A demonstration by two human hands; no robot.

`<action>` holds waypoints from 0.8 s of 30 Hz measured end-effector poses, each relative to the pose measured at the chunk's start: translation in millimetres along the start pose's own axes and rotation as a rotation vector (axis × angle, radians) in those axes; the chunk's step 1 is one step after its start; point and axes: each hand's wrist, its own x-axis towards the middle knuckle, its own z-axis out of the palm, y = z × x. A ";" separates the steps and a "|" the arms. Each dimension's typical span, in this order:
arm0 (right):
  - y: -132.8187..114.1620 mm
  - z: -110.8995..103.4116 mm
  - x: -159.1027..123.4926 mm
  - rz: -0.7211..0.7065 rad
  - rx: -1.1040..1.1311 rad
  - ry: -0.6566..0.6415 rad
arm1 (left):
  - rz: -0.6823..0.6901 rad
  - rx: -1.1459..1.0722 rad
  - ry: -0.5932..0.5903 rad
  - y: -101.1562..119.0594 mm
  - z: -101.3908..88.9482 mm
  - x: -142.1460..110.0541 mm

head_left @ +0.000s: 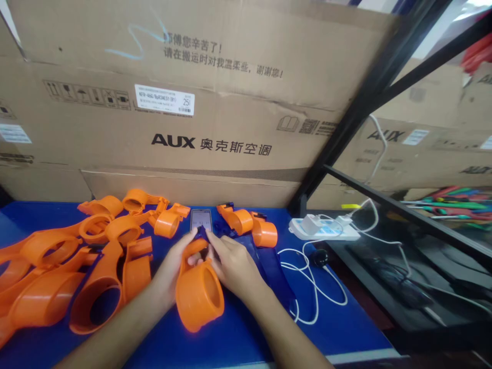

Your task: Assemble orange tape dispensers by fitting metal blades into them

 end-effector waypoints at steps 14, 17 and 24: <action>-7.5 2.8 -6.5 -0.089 -0.240 0.042 | -0.038 0.039 -0.081 -2.6 0.5 0.2; -5.7 3.0 -5.7 -0.100 -0.203 0.068 | -0.031 0.061 -0.052 -1.8 -0.3 -0.7; 2.3 -8.4 2.4 -0.030 0.088 0.104 | 0.203 0.205 0.070 -1.9 6.4 -5.3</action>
